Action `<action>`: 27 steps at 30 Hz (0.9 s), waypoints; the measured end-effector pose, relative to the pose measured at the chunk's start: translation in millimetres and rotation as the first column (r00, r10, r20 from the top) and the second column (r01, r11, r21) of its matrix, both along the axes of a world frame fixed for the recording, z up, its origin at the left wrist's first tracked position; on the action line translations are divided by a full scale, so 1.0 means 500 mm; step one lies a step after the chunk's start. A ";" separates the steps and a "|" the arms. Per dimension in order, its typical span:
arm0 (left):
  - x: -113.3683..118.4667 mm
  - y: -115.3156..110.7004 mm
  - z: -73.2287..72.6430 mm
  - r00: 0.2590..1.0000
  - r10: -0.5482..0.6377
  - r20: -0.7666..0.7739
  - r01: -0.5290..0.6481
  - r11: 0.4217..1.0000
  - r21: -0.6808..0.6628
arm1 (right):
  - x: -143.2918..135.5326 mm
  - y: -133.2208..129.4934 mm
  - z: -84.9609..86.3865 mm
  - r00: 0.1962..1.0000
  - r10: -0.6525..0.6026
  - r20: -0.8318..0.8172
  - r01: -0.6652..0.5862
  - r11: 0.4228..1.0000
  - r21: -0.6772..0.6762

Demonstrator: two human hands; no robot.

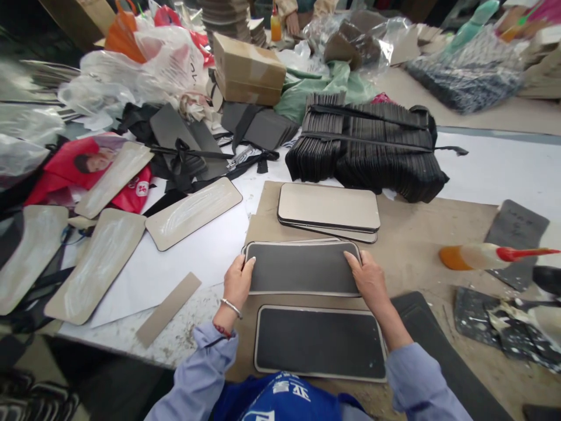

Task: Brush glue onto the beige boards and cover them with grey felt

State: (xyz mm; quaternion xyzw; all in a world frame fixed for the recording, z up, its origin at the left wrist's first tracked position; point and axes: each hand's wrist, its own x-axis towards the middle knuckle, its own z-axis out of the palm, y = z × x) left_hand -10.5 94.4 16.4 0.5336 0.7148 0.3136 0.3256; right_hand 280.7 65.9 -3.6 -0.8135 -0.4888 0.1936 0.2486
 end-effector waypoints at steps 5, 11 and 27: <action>-0.005 0.003 -0.015 1.000 0.024 0.001 -0.023 0.999 -0.032 | 0.001 0.002 -0.011 1.000 -0.005 0.018 0.006 0.998 -0.065; -0.004 0.004 -0.010 1.000 0.013 -0.005 -0.014 0.999 -0.036 | -0.003 0.002 -0.027 0.994 0.044 0.100 -0.035 0.996 -0.087; 0.000 0.006 -0.022 0.997 0.057 -0.044 -0.059 0.996 -0.060 | -0.005 0.010 -0.036 0.972 0.151 0.181 -0.129 0.984 -0.125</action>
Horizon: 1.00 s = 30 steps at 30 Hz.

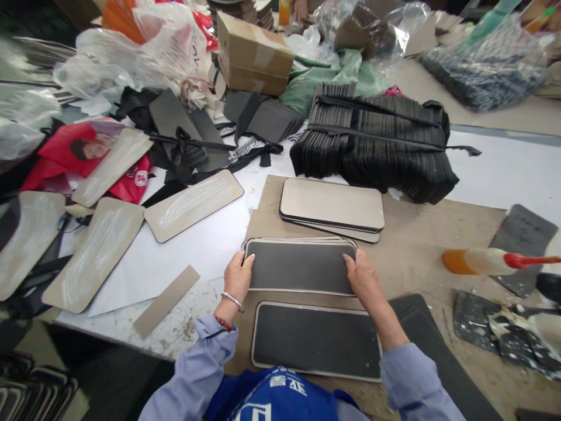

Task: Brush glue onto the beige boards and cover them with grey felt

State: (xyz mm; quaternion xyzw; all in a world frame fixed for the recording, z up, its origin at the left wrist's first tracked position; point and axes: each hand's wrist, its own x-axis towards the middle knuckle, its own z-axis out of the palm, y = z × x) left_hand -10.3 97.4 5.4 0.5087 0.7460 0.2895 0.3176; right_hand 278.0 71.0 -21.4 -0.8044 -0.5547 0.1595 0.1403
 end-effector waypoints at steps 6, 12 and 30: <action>0.002 -0.001 0.003 1.000 0.014 0.022 -0.014 1.000 -0.002 | 0.007 0.001 0.004 0.999 -0.031 -0.031 0.032 0.999 0.020; 0.004 0.001 0.011 0.999 0.017 0.038 -0.017 1.000 -0.001 | 0.008 0.008 0.005 0.998 -0.052 -0.030 0.053 0.998 0.035; -0.004 -0.003 0.001 0.990 0.124 -0.065 -0.123 0.992 0.029 | -0.011 -0.003 0.032 0.985 -0.166 0.049 0.171 0.980 -0.098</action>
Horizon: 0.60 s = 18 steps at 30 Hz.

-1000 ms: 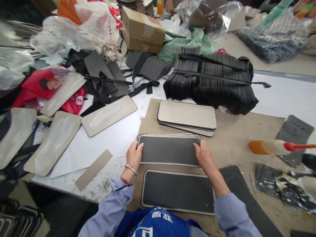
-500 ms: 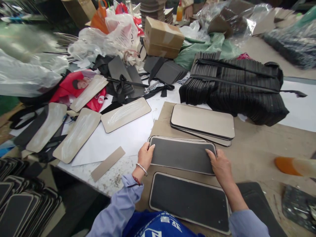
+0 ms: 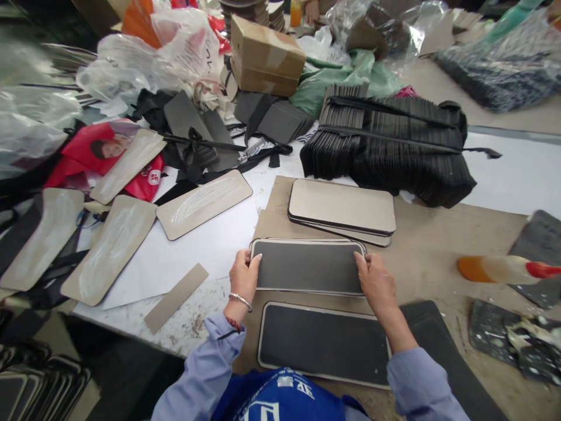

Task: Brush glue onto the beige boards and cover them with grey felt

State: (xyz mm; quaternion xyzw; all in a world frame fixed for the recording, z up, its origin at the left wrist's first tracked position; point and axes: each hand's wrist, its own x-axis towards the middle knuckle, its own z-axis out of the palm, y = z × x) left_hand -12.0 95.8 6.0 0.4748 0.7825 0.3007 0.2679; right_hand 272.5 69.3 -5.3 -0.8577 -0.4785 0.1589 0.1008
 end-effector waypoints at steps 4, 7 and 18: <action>-0.005 -0.007 0.001 0.999 0.020 -0.026 -0.021 1.000 -0.012 | 0.010 -0.011 0.003 0.998 -0.031 -0.055 0.039 0.989 0.141; -0.013 -0.018 -0.004 0.996 -0.010 -0.091 0.016 0.998 0.066 | 0.030 -0.028 -0.008 0.999 0.034 -0.029 -0.023 0.947 0.320; 0.068 -0.062 -0.006 0.699 -0.458 -0.550 0.647 0.733 0.211 | 0.013 -0.044 -0.024 0.944 0.269 0.189 -0.323 0.869 0.376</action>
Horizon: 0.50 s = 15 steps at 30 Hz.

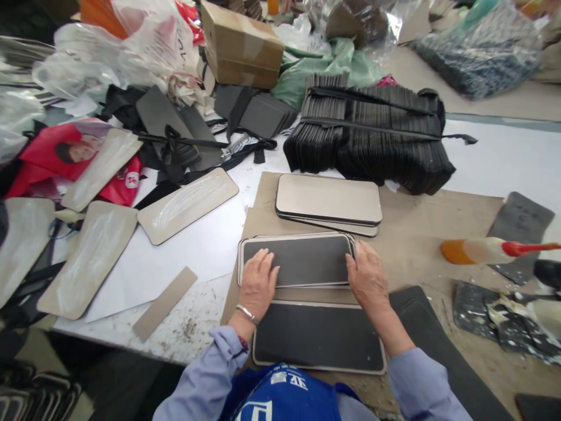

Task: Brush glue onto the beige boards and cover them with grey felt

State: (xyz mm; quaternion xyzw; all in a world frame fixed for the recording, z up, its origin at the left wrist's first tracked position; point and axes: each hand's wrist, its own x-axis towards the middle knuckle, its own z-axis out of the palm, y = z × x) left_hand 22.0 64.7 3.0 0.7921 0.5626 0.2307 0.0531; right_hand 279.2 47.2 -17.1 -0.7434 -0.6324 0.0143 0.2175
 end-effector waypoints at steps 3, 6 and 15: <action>0.054 -0.017 0.000 0.985 -0.163 -0.061 0.159 0.985 -0.067 | -0.011 0.014 -0.011 0.996 0.087 -0.026 -0.086 0.996 0.035; 0.101 -0.025 -0.009 0.953 -0.291 -0.086 0.279 0.952 -0.126 | -0.005 0.022 -0.022 0.995 0.063 -0.079 -0.057 0.995 0.085; 0.143 -0.012 -0.035 0.934 -0.337 -0.121 0.302 0.922 -0.244 | 0.037 0.006 -0.015 0.961 -0.096 -0.258 0.065 0.990 -0.128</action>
